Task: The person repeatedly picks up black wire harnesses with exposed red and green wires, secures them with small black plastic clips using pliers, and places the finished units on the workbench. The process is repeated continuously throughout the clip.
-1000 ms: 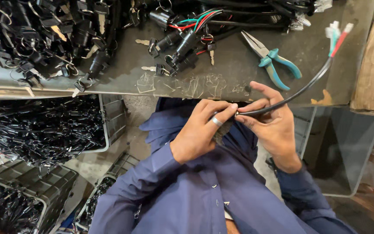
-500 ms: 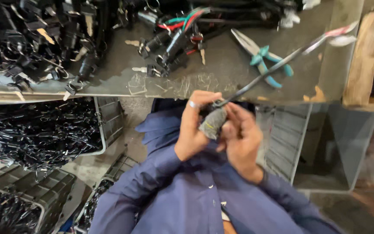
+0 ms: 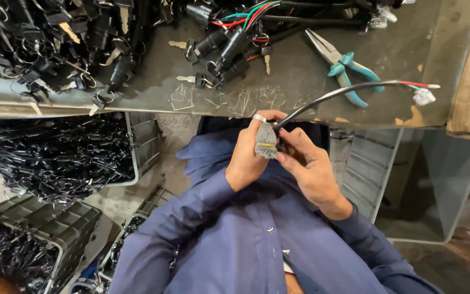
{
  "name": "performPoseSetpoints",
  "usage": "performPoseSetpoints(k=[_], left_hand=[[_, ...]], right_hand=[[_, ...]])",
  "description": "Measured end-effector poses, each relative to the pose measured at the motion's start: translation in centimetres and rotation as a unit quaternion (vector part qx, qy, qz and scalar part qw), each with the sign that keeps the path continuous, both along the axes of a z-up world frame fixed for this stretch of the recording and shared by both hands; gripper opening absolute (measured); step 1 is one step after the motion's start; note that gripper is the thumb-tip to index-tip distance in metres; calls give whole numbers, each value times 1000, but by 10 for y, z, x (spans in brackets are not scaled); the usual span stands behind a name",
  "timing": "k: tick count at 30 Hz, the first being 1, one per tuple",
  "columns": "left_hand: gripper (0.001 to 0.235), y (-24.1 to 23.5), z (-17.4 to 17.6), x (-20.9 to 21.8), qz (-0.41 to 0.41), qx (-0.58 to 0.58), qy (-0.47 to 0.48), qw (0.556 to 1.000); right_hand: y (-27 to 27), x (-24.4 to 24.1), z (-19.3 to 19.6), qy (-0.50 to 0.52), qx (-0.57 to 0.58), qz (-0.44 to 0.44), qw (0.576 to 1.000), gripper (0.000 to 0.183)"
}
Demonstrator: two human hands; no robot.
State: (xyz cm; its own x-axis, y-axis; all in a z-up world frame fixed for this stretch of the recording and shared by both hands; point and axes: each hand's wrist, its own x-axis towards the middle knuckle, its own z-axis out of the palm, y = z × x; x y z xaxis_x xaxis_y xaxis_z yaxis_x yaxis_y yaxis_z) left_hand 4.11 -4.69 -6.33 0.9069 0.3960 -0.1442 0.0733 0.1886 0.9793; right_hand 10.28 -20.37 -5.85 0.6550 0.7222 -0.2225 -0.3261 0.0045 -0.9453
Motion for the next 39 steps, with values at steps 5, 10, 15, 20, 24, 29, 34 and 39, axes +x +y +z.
performPoseSetpoints(k=[5,10,15,20,24,29,34,39], left_hand=[[39,-19,-5,-6,-8,-66,-91,994],[28,-59,-7,8,46,-404,-87,910],[40,-67,4,32,118,-239,-168,949],[24,-28,-3,28,39,-335,-102,936],[25,-9,-9,22,57,-230,-101,966],[24,8,-2,11,-15,-232,-77,970],[29,-3,20,9,-81,-385,-60,918],[44,-6,49,-6,-136,-126,-21,983]], right_hand=[[-11,14,-13,126,56,-106,985,25],[-8,16,7,131,26,-73,988,37],[16,43,54,-6,48,-36,998,44],[20,106,58,-657,-276,-83,697,44],[-7,112,56,-670,-332,-88,658,37],[-54,50,51,-153,-204,20,967,33],[-60,24,16,-182,-198,89,959,61],[-50,70,25,-468,-137,181,854,62]])
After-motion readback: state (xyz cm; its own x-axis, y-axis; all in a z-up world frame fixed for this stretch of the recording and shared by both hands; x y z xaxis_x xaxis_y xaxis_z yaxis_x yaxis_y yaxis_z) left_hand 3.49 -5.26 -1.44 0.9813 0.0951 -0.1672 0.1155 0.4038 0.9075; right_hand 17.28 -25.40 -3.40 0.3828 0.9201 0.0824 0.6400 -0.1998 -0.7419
